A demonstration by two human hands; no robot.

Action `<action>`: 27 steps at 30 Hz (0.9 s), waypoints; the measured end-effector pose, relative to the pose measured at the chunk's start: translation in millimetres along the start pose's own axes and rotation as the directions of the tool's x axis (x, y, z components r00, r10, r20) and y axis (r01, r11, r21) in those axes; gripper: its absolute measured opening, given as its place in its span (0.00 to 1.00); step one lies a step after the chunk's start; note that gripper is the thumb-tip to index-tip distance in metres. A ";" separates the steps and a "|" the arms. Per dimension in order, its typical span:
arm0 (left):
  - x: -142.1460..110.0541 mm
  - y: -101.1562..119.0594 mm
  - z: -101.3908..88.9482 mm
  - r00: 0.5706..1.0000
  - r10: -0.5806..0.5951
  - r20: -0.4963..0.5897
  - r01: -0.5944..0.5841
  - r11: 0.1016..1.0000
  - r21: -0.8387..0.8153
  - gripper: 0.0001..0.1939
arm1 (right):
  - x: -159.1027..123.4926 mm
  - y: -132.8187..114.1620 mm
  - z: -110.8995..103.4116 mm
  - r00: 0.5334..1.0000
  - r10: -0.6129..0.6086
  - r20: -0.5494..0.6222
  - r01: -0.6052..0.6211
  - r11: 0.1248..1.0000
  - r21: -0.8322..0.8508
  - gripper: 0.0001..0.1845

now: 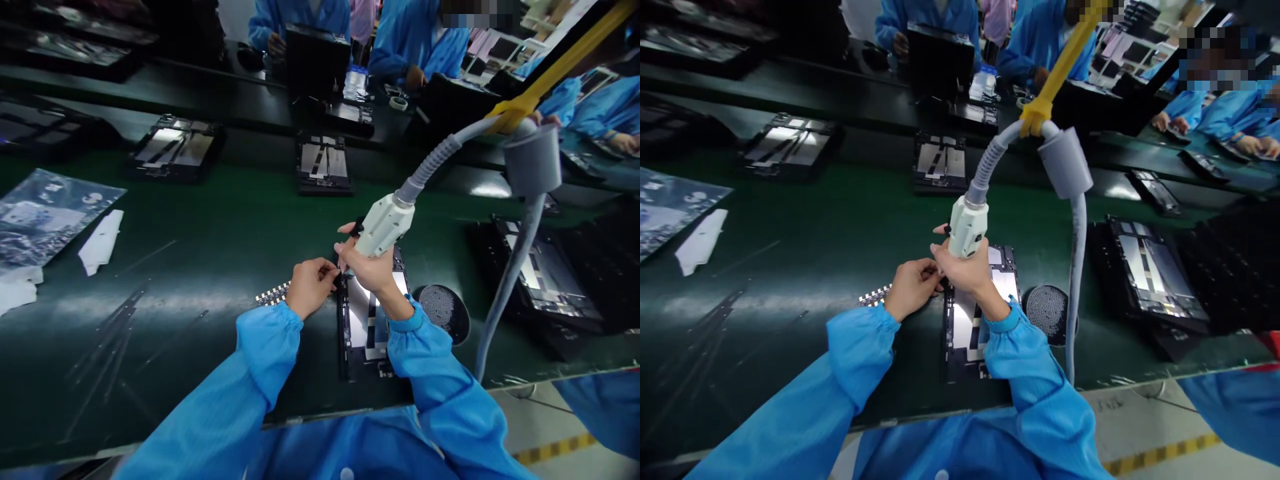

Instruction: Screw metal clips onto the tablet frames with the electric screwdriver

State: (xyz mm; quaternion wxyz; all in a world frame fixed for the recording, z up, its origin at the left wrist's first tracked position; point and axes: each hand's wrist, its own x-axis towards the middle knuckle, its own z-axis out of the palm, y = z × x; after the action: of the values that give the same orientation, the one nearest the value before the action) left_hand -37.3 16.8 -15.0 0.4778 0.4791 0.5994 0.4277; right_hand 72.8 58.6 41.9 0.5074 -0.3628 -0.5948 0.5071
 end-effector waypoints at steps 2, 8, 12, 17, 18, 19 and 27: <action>-0.4 0.6 -0.3 1.000 0.009 0.000 -0.009 1.000 0.008 0.04 | -0.7 2.0 0.8 1.000 0.007 0.010 -0.007 1.000 0.020 0.12; -1.0 1.9 -1.0 1.000 0.014 -0.001 -0.014 0.999 0.032 0.04 | -1.7 5.0 1.4 1.000 -0.008 0.017 0.007 0.999 0.045 0.12; -1.0 0.4 -0.9 1.000 0.026 0.008 -0.026 0.999 0.033 0.04 | -1.6 6.3 0.5 1.000 -0.007 0.020 0.006 1.000 0.021 0.12; -2.1 0.1 0.3 1.000 0.021 0.004 -0.021 0.999 0.028 0.04 | -2.8 7.3 0.3 1.000 0.002 0.026 -0.003 1.000 0.020 0.12; -1.9 1.0 -0.8 1.000 0.019 0.006 -0.019 0.999 0.030 0.04 | -3.3 7.5 0.6 1.000 0.003 0.026 -0.003 1.000 0.015 0.11; -1.8 2.3 -2.9 1.000 0.022 0.011 -0.022 0.999 0.033 0.04 | -4.0 7.8 0.9 1.000 0.003 0.024 -0.004 1.000 0.006 0.11; -49.0 15.4 -10.0 0.886 0.463 -0.003 -0.395 0.759 0.517 0.09 | -6.6 15.0 3.2 1.000 -0.018 0.011 0.018 1.000 -0.012 0.10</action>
State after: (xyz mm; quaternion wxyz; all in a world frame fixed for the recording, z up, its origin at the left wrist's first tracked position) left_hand -40.4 -29.2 9.7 0.1850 0.6822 0.5936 0.3848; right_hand 70.0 54.9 25.9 0.5065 -0.3577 -0.6038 0.5010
